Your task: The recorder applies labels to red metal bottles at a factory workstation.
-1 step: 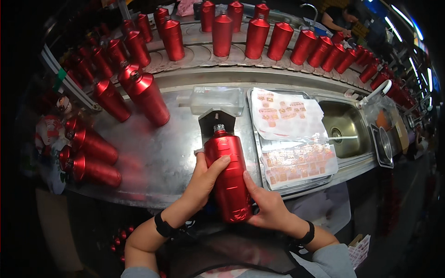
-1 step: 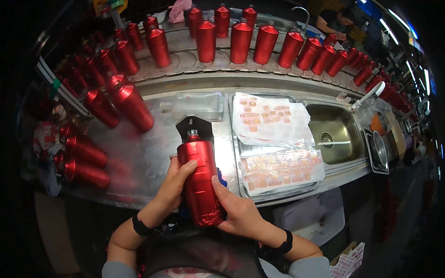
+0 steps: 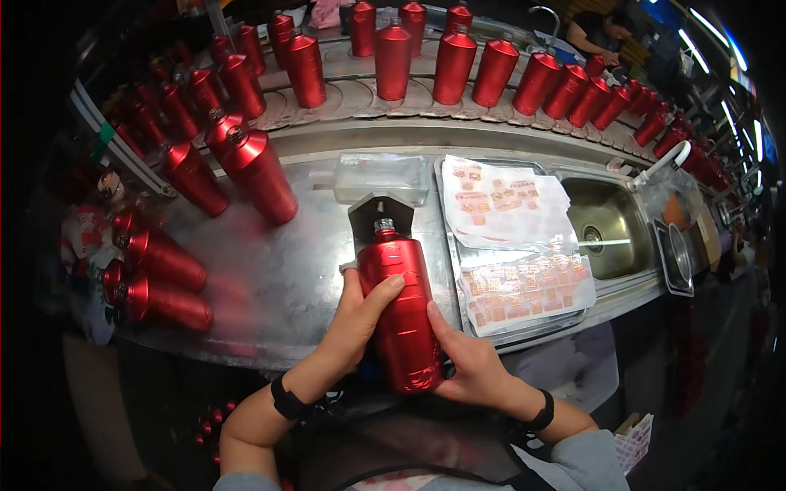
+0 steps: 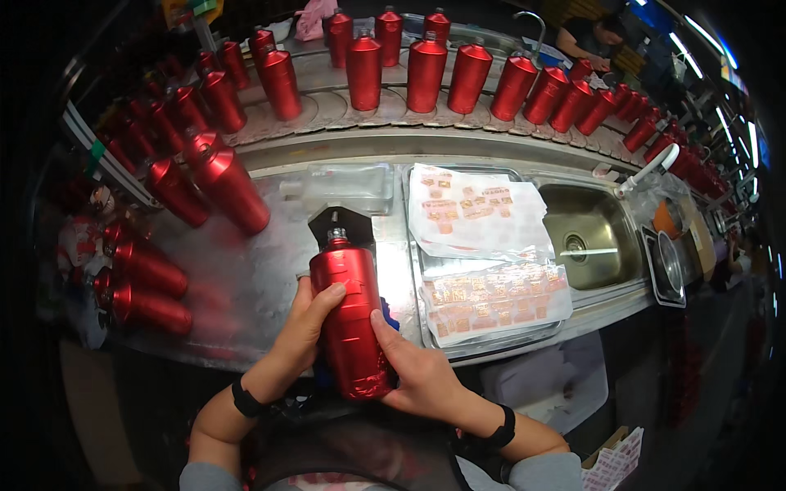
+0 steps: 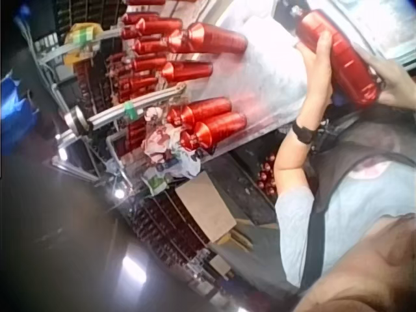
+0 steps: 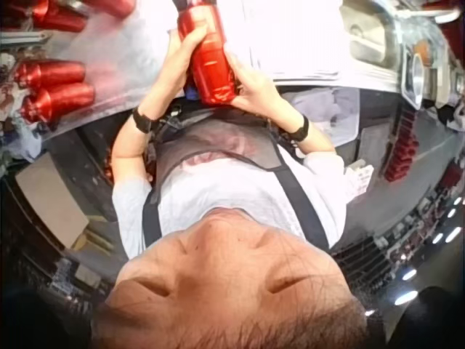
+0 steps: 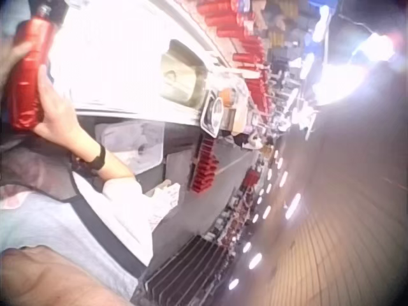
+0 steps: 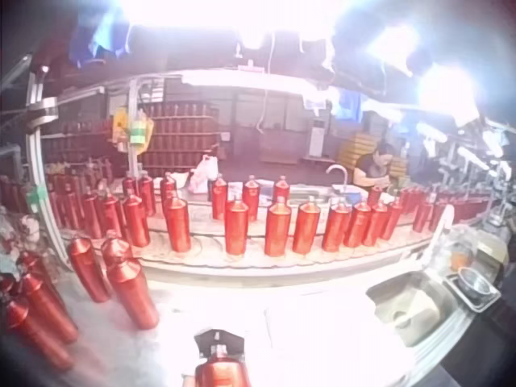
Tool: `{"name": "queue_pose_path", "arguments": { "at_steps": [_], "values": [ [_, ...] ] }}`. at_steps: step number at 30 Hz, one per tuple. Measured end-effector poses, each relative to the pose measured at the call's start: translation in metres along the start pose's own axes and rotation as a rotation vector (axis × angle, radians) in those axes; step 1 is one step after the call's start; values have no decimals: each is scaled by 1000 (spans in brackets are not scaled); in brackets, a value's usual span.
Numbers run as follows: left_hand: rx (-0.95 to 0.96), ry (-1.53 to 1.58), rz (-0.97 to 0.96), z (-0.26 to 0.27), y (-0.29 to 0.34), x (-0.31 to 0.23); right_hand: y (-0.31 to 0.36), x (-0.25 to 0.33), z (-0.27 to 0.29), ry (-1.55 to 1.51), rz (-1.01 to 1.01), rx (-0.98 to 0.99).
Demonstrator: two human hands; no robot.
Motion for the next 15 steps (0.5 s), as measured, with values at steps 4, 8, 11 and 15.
{"name": "queue_pose_path", "arguments": {
  "at_steps": [4,8,11,15],
  "values": [
    [-9,0,-21,1,-13,-3,-6,-14,3,31,-10,10],
    [62,25,-41,19,-31,-2,-15,-25,-2,59,-10,36],
    [98,-29,-44,29,-29,1,-21,-26,21,-200,-93,167],
    [-19,-77,-97,17,-12,-1,-17,-81,74,-14,-394,-55]
  ]
}}
Point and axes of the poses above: each hand's wrist, its own y-axis away from the middle knuckle, its own z-axis out of the back of the hand, x = y × z, the point moved 2 cm from there along -y, towards the middle knuckle, and after that the axes turned 9 degrees about z, right-handed, at the moved point
